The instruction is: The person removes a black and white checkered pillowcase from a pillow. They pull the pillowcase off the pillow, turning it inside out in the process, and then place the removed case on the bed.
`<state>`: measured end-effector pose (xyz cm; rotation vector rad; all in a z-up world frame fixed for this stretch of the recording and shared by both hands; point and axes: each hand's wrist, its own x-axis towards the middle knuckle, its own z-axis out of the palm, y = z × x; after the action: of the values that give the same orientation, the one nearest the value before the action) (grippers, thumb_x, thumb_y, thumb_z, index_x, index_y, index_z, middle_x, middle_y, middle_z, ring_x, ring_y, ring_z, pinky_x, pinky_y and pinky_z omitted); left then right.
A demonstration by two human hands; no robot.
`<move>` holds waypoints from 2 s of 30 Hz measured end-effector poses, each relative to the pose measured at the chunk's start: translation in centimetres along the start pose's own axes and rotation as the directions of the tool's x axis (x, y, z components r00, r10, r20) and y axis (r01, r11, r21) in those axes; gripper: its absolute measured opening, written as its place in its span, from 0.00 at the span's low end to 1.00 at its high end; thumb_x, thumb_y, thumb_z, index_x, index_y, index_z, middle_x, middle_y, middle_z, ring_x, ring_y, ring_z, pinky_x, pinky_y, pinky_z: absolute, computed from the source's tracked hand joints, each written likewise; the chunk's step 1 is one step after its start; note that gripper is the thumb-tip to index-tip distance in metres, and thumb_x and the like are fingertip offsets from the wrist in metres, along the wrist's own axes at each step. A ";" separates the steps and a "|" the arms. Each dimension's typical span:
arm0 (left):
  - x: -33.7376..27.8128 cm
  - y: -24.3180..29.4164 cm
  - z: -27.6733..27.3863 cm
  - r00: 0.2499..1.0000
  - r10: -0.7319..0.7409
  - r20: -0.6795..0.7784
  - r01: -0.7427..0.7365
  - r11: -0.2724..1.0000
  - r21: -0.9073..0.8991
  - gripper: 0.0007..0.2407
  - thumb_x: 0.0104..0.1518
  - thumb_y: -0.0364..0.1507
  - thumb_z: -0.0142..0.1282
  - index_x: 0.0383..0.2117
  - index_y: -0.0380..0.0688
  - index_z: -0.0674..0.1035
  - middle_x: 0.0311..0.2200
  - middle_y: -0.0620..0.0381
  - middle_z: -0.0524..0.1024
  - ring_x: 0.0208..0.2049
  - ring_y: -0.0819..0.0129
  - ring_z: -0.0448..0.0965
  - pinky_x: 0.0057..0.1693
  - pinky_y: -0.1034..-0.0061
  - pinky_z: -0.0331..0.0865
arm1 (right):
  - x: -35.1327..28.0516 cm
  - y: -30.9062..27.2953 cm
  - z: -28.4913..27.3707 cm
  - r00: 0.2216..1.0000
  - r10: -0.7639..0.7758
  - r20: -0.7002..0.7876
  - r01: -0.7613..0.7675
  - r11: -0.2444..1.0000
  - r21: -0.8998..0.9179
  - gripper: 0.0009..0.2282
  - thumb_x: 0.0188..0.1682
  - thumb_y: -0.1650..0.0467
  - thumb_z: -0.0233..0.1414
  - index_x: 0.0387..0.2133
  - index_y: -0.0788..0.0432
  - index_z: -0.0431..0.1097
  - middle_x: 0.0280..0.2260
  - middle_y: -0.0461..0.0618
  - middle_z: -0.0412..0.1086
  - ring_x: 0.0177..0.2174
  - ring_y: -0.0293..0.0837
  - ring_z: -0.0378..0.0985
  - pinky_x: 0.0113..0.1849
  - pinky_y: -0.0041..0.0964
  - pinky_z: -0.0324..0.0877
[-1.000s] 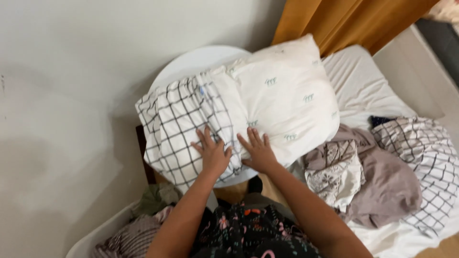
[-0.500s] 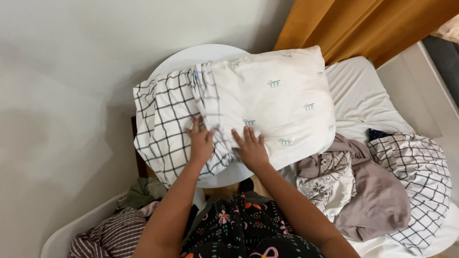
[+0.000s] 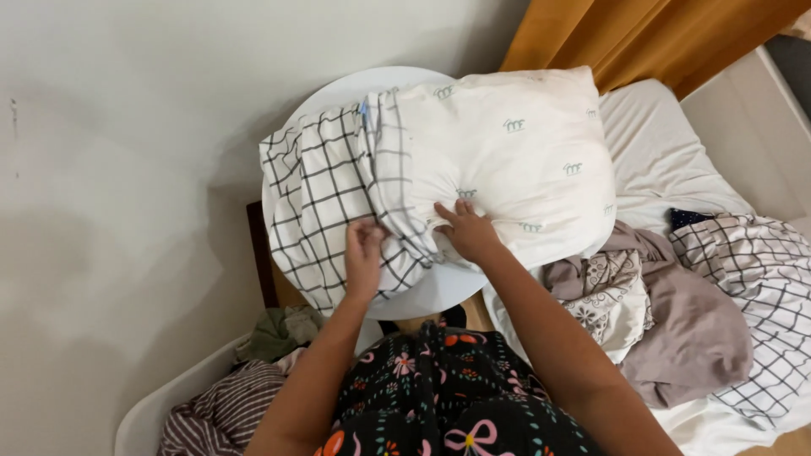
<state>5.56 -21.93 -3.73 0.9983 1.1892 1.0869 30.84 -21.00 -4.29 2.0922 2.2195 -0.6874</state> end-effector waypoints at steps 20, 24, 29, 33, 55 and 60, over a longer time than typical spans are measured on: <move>-3.9 3.1 0.0 0.685 0.342 0.643 -0.726 0.257 0.638 0.15 0.44 0.34 0.72 0.31 0.40 0.79 0.53 0.44 0.66 0.63 0.42 0.60 0.61 0.53 0.64 | -8.2 -3.3 -2.1 0.987 -0.092 -0.132 0.087 0.995 -0.047 0.38 0.47 0.53 0.54 0.70 0.31 0.39 0.71 0.70 0.30 0.68 0.66 0.30 0.58 0.80 0.39; -5.1 4.6 0.4 0.660 0.420 0.623 -0.744 0.249 0.620 0.13 0.44 0.33 0.71 0.26 0.38 0.78 0.50 0.47 0.70 0.60 0.48 0.65 0.60 0.56 0.67 | -7.1 -2.8 -0.8 0.970 -0.091 -0.227 0.050 0.983 -0.178 0.30 0.53 0.57 0.51 0.68 0.26 0.43 0.69 0.71 0.36 0.69 0.67 0.35 0.57 0.83 0.43; -6.2 6.1 0.5 0.640 0.507 0.578 -0.746 0.228 0.626 0.14 0.44 0.33 0.70 0.21 0.37 0.76 0.48 0.50 0.72 0.57 0.51 0.68 0.59 0.59 0.67 | -6.0 -1.5 -0.3 0.948 -0.133 -0.290 0.064 0.970 -0.235 0.29 0.52 0.68 0.51 0.67 0.29 0.54 0.69 0.69 0.43 0.68 0.67 0.42 0.57 0.81 0.46; -6.5 7.2 1.0 0.627 0.537 0.564 -0.743 0.193 0.641 0.14 0.44 0.34 0.69 0.21 0.37 0.75 0.46 0.51 0.72 0.54 0.52 0.70 0.59 0.59 0.67 | -5.3 -0.9 -1.4 0.933 -0.107 -0.344 0.075 0.992 -0.104 0.22 0.51 0.70 0.51 0.59 0.35 0.66 0.67 0.66 0.51 0.67 0.64 0.51 0.57 0.79 0.51; -4.1 9.1 -2.0 0.696 0.511 0.505 -0.641 0.124 0.758 0.07 0.50 0.22 0.65 0.24 0.36 0.76 0.46 0.50 0.72 0.55 0.52 0.70 0.67 0.54 0.59 | 1.6 2.2 -6.9 0.987 0.124 -0.103 -0.105 0.980 0.167 0.12 0.60 0.62 0.44 0.52 0.44 0.71 0.44 0.52 0.78 0.41 0.56 0.80 0.43 0.53 0.73; -3.2 8.6 -1.8 0.798 0.516 0.312 -0.480 0.232 0.846 0.16 0.42 0.31 0.73 0.34 0.42 0.78 0.49 0.43 0.70 0.59 0.43 0.64 0.65 0.42 0.51 | 3.8 3.5 -4.6 0.955 0.054 -0.293 0.003 0.982 0.191 0.12 0.55 0.63 0.47 0.48 0.48 0.72 0.45 0.53 0.76 0.40 0.59 0.79 0.39 0.54 0.73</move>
<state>2.66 -23.31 5.03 2.4022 1.5663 0.8598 35.06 -15.90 -2.32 2.4604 2.3510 -0.6427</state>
